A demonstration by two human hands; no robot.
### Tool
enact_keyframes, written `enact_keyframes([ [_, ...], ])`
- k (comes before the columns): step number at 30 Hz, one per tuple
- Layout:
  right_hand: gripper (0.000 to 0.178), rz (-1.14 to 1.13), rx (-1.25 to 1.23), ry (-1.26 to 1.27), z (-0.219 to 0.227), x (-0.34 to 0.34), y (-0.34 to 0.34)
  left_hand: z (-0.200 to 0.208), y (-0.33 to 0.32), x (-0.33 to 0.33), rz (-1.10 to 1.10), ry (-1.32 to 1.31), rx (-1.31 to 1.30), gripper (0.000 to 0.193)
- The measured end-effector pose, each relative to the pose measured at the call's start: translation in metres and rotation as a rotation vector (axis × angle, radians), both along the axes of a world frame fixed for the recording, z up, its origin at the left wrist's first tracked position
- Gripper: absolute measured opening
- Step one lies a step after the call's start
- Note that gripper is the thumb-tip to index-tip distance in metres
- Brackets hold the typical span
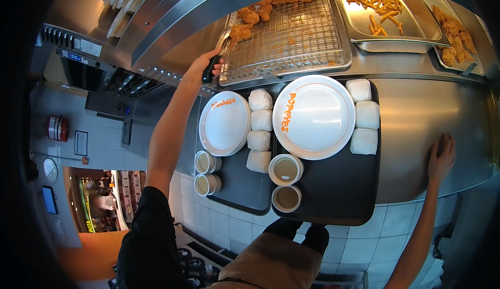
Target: The person assembles food orders in a fast-food kitchen. They place trays on the counter, add fried chicken and fries to plates using tongs, and carry completed trays to the service counter. The person also interacts with a POS screen and briefly converses with a coworker.
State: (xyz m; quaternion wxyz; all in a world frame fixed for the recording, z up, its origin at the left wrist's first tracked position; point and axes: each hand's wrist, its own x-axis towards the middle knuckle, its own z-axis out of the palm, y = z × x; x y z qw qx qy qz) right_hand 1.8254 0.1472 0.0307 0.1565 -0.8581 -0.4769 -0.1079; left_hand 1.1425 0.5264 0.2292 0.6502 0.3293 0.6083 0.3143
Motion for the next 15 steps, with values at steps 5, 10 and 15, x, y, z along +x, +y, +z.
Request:
enact_keyframes([
  [5, 0.046, 0.034, 0.018, -0.008, -0.002, 0.005, 0.003, 0.048, -0.123, -0.032, 0.029, -0.158, 0.071, 0.032],
  [10, 0.047, 0.004, -0.039, -0.065, 0.001, 0.004, 0.004, 0.058, -0.266, -0.072, 0.144, -0.153, -0.138, 0.031],
  [15, 0.046, 0.010, 0.002, -0.060, 0.000, 0.002, 0.004, 0.031, -0.304, -0.080, 0.185, -0.118, -0.301, 0.033],
])
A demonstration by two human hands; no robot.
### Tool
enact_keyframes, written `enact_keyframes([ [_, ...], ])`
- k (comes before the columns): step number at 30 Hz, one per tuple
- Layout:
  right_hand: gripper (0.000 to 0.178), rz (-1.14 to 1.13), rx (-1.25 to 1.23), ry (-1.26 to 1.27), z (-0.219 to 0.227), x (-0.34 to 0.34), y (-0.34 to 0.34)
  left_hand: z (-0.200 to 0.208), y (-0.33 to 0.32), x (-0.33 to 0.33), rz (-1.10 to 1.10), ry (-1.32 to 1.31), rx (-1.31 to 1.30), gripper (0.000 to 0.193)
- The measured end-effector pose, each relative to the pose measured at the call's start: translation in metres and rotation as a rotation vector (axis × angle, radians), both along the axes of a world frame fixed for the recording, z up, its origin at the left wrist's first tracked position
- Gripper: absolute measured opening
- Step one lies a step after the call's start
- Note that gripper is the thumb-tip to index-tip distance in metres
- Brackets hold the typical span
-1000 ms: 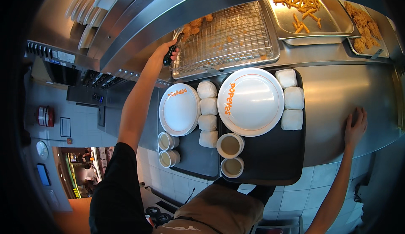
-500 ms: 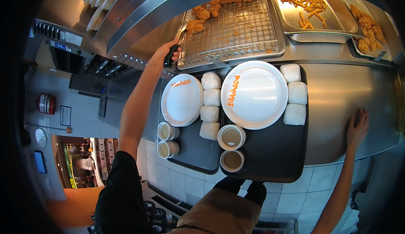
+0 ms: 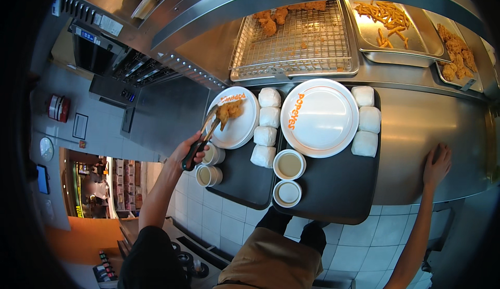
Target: The person assembles food orders in a fast-food kitchen. They place trays on the counter, add fried chicken and fries to plates using tongs, and carry completed trays to the service counter. The person also interacts with a POS screen and briefly converses with a coworker.
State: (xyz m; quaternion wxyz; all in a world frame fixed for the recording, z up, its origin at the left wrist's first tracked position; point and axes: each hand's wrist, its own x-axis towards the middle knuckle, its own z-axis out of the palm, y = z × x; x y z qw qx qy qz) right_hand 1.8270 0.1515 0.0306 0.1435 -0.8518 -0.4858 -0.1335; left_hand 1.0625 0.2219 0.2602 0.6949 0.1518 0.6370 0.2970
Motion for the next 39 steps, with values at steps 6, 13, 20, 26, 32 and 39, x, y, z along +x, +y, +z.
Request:
enact_keyframes([
  [6, 0.045, -0.021, -0.022, 0.046, -0.002, 0.000, 0.001, 0.076, 0.039, 0.047, -0.806, 1.411, 0.580, 0.055],
  [13, 0.044, -0.001, 0.015, 0.091, 0.007, -0.005, -0.001, -0.018, 0.343, 0.151, -1.057, 1.484, 0.695, 0.064],
  [20, 0.041, 0.058, 0.049, 0.089, 0.000, 0.005, -0.003, -0.028, 0.347, 0.118, -0.652, 0.792, 0.454, 0.033],
  [26, 0.041, 0.128, 0.066, 0.099, -0.002, 0.013, -0.001, 0.042, 0.162, 0.050, -0.779, 0.881, 0.701, 0.042],
  [32, 0.046, 0.020, -0.011, 0.033, -0.002, 0.008, -0.004, 0.045, -0.016, 0.056, -1.062, 1.270, 0.290, 0.054],
  [39, 0.045, 0.028, 0.026, 0.083, -0.006, 0.006, -0.007, 0.127, 0.047, 0.061, -1.107, 1.375, 0.598, 0.055],
])
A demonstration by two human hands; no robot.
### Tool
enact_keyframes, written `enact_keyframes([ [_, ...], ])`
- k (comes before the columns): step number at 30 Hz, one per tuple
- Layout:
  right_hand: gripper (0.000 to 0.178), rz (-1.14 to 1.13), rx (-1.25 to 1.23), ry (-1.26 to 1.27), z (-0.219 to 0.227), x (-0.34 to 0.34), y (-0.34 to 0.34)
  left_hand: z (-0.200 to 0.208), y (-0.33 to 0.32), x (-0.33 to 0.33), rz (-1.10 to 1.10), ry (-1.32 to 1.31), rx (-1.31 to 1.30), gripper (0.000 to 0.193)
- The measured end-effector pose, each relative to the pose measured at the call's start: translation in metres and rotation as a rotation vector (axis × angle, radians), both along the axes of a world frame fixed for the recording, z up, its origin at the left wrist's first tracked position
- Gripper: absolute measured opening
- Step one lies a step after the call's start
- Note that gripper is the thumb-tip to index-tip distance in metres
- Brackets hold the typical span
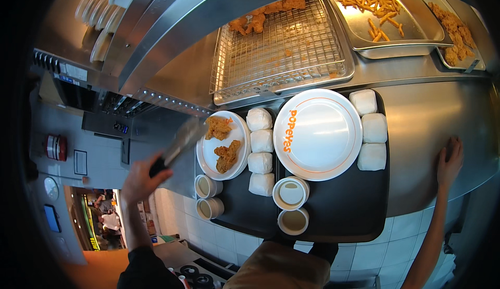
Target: The person assembles food orders in a fast-food kitchen. They place trays on the counter, add fried chicken and fries to plates using tongs, and carry completed trays to the service counter. The person also interacts with a POS screen and briefly converses with a coworker.
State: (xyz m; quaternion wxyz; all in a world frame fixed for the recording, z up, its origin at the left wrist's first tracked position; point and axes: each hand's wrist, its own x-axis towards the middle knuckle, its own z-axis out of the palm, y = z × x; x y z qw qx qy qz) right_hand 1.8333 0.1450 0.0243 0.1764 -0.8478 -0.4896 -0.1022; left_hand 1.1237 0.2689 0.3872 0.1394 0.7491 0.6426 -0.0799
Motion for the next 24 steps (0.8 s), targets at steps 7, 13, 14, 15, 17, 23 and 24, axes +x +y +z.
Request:
enact_keyframes([
  [7, 0.043, -0.026, 0.014, 0.023, 0.009, -0.008, 0.001, -0.130, 0.327, 0.102, -0.094, -0.038, 0.139, 0.065],
  [13, 0.042, -0.028, 0.006, 0.032, 0.014, -0.010, 0.002, -0.177, 0.416, 0.109, -0.019, -0.042, 0.095, 0.055],
  [14, 0.042, -0.036, 0.011, 0.007, 0.015, -0.011, 0.002, -0.172, 0.409, 0.104, 0.011, -0.066, 0.064, 0.054],
  [15, 0.042, -0.030, -0.005, 0.029, 0.016, -0.011, 0.003, -0.164, 0.401, 0.099, 0.039, -0.092, 0.042, 0.053],
  [17, 0.042, -0.026, 0.001, 0.018, 0.019, -0.013, 0.004, -0.121, 0.387, 0.069, 0.066, -0.497, -0.459, 0.051],
  [23, 0.043, -0.089, -0.048, -0.010, 0.017, -0.015, 0.005, -0.143, 0.384, 0.079, -0.039, -0.063, -0.103, 0.048],
  [24, 0.043, -0.057, -0.020, -0.003, 0.015, -0.013, 0.005, -0.154, 0.399, 0.088, -0.066, 0.056, 0.000, 0.048],
])
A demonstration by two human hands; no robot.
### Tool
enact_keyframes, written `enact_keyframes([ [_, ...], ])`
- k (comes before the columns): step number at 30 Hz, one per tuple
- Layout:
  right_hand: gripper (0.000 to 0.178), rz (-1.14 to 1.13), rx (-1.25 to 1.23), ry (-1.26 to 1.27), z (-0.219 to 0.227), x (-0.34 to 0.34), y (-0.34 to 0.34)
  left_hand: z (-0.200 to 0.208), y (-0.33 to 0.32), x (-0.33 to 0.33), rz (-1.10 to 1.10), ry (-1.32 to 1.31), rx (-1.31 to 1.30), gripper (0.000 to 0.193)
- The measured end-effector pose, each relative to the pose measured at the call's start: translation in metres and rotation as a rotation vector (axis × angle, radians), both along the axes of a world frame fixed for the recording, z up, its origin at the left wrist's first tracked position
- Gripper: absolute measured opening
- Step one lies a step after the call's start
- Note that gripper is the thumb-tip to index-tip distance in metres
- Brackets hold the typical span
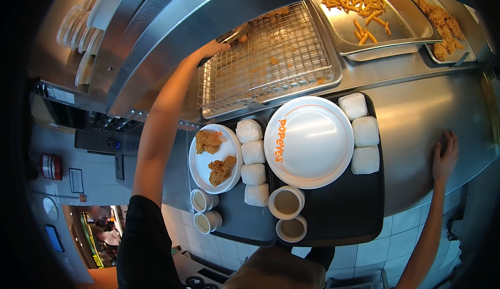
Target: The person assembles food orders in a fast-food kitchen. They place trays on the counter, add fried chicken and fries to plates using tongs, and carry completed trays to the service counter. The person also interacts with a POS screen and briefly converses with a coworker.
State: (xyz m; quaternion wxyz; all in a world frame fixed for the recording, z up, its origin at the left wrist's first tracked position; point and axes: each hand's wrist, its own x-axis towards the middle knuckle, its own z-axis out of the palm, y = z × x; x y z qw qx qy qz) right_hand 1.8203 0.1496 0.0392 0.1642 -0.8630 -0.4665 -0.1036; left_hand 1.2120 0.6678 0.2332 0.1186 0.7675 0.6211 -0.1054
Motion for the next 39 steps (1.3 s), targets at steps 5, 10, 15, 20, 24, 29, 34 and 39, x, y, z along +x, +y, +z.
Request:
enact_keyframes([
  [5, 0.042, 0.041, 0.056, 0.010, -0.010, 0.008, -0.004, -0.032, 0.078, 0.027, -0.004, 0.292, 0.196, 0.046],
  [10, 0.041, 0.042, 0.048, -0.009, -0.006, 0.005, -0.004, 0.009, 0.077, 0.012, 0.161, -0.076, -0.052, 0.040],
  [15, 0.040, 0.001, -0.002, -0.008, 0.002, 0.001, -0.003, 0.045, 0.017, 0.015, 0.272, -0.418, -0.144, 0.039],
  [20, 0.040, 0.157, 0.105, 0.056, -0.007, 0.011, -0.001, 0.073, -0.094, -0.027, 0.270, -0.732, -0.263, 0.042],
  [24, 0.041, 0.123, 0.070, -0.007, -0.016, 0.021, -0.001, 0.103, -0.266, -0.090, -0.069, -0.392, 0.118, 0.059],
  [29, 0.043, 0.086, -0.010, -0.053, -0.020, 0.025, -0.004, 0.095, -0.410, -0.145, 0.149, 0.155, 0.053, 0.062],
  [34, 0.043, 0.081, 0.046, -0.037, -0.026, 0.024, -0.006, 0.083, -0.420, -0.150, 0.127, -0.016, 0.120, 0.061],
  [39, 0.043, 0.069, 0.029, -0.019, -0.027, 0.023, -0.006, 0.099, -0.320, -0.094, 0.024, 0.127, 0.364, 0.064],
])
